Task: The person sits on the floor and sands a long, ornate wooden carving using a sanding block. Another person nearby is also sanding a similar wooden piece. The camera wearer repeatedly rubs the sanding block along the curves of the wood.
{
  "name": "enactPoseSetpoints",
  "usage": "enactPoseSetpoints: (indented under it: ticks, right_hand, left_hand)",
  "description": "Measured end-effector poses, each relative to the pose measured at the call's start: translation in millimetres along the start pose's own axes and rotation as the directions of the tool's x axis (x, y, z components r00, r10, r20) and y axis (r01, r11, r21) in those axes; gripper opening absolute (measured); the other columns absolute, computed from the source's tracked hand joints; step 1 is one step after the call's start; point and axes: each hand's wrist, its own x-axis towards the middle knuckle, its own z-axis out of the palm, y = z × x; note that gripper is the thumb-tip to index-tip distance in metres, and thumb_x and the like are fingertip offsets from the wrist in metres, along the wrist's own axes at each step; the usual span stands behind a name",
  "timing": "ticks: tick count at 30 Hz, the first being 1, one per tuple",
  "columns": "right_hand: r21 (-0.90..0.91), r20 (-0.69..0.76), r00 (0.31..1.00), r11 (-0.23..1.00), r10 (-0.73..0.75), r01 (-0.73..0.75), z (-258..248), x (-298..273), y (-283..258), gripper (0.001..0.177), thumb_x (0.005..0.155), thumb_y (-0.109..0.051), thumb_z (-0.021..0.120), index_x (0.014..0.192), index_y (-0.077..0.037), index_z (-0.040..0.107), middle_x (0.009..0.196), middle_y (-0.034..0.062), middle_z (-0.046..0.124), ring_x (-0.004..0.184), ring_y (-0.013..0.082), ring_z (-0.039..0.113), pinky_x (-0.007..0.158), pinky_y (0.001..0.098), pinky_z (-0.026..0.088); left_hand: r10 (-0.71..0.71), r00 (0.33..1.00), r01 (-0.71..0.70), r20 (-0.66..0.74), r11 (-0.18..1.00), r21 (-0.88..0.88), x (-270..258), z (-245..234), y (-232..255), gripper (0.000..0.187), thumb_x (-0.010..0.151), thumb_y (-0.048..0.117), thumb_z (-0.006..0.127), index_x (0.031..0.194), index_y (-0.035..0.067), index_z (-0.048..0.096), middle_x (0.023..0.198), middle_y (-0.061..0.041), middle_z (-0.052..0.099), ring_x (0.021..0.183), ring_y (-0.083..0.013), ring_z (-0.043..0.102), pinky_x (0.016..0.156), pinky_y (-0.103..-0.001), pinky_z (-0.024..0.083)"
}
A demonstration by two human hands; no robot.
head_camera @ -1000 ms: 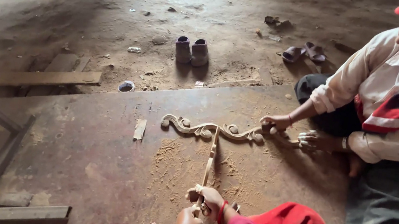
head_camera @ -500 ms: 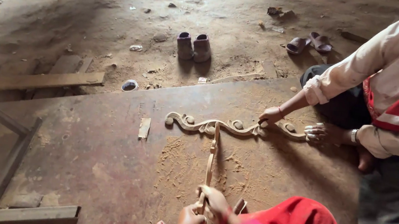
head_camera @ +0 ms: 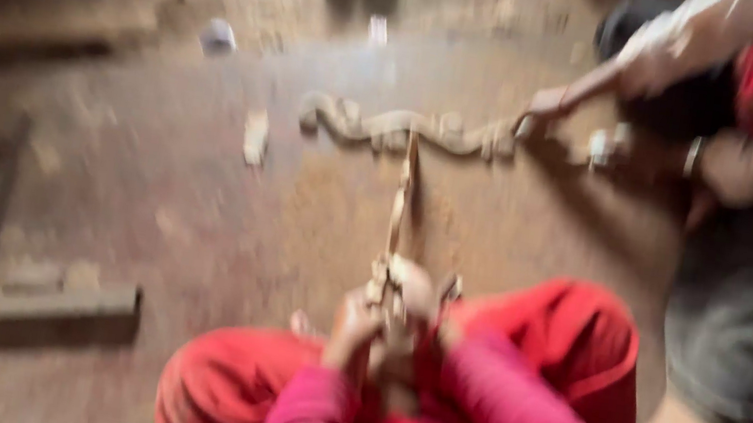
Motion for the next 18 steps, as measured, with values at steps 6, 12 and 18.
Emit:
enactPoseSetpoints:
  ticks: [6, 12, 18]
  right_hand:
    - [-0.540, -0.243, 0.967, 0.839, -0.077, -0.069, 9.0, -13.7, -1.5, 0.032, 0.110, -0.026, 0.053, 0.111, 0.002, 0.068, 0.078, 0.0011, 0.062, 0.062, 0.0087, 0.055, 0.055, 0.0266, 0.044]
    - [-0.489, -0.268, 0.960, 0.870, -0.082, -0.063, -13.0, 5.4, 7.1, 0.037, 0.103, -0.031, 0.043, 0.103, -0.007, 0.071, 0.073, 0.0044, 0.069, 0.046, 0.0108, 0.045, 0.040, 0.0258, 0.033]
    - [-0.737, -0.125, 0.976, 0.675, -0.179, 0.030, -20.1, 5.1, 11.9, 0.039, 0.115, -0.026, 0.050, 0.118, 0.005, 0.073, 0.097, 0.0075, 0.078, 0.069, 0.0039, 0.067, 0.059, 0.0167, 0.051]
  left_hand:
    - [-0.281, 0.959, 0.282, 0.023, 0.953, -0.108, -6.1, -6.6, 19.3, 0.035, 0.074, -0.004, 0.062, 0.106, 0.004, 0.074, 0.077, -0.006, 0.068, 0.057, -0.0153, 0.063, 0.050, -0.031, 0.055]
    - [-0.283, 0.957, 0.290, 0.063, 0.937, -0.193, -13.6, -7.6, 15.5, 0.026, 0.078, -0.004, 0.063, 0.103, -0.006, 0.072, 0.076, -0.008, 0.066, 0.053, -0.0155, 0.059, 0.047, -0.029, 0.050]
    - [-0.211, 0.974, 0.227, 0.084, 0.907, -0.355, -25.8, -7.0, 32.7, 0.024, 0.080, -0.005, 0.060, 0.103, -0.004, 0.067, 0.080, -0.001, 0.063, 0.062, -0.0087, 0.057, 0.052, -0.025, 0.047]
